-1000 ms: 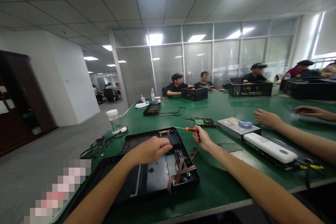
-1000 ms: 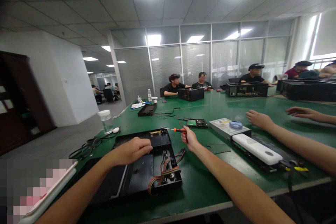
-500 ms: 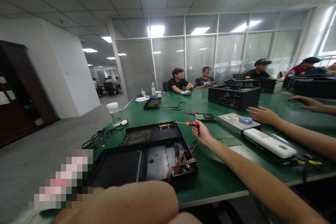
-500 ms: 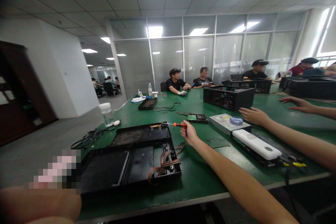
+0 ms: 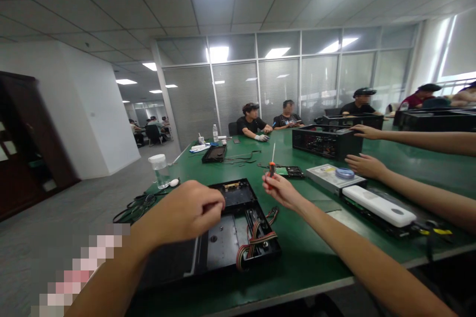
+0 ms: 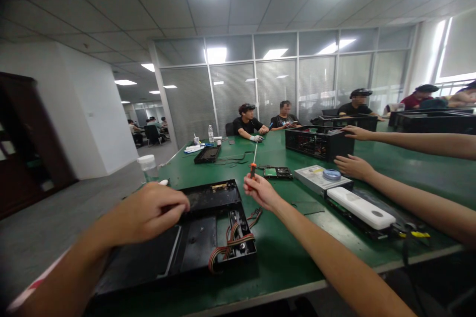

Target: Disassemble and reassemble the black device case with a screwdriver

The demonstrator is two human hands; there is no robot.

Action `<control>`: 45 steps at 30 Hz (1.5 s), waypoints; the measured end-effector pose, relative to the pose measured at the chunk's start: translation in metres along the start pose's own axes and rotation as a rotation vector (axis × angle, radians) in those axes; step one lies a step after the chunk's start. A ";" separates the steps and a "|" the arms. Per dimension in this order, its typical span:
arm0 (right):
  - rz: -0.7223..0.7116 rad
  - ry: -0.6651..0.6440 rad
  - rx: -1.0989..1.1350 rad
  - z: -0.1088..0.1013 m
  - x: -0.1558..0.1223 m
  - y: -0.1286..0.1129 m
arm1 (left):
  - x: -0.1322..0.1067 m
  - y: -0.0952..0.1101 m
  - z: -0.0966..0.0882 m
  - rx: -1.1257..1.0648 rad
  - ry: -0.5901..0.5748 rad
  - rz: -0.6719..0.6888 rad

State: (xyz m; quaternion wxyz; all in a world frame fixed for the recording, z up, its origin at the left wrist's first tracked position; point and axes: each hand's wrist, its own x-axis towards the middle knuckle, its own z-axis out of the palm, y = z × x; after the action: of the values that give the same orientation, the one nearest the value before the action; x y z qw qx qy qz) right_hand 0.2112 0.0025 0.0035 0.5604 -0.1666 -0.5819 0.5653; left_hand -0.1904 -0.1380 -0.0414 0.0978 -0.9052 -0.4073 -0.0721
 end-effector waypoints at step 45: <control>-0.365 -0.673 -1.415 -0.035 0.015 0.060 | 0.074 0.064 -0.076 -0.164 -0.209 0.048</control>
State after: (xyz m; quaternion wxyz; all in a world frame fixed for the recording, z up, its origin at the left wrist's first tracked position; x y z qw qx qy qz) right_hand 0.2090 0.0498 -0.0498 0.2001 -0.2051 -0.9579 -0.0183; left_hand -0.0978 -0.1442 0.0400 -0.0175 -0.9223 -0.3860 -0.0081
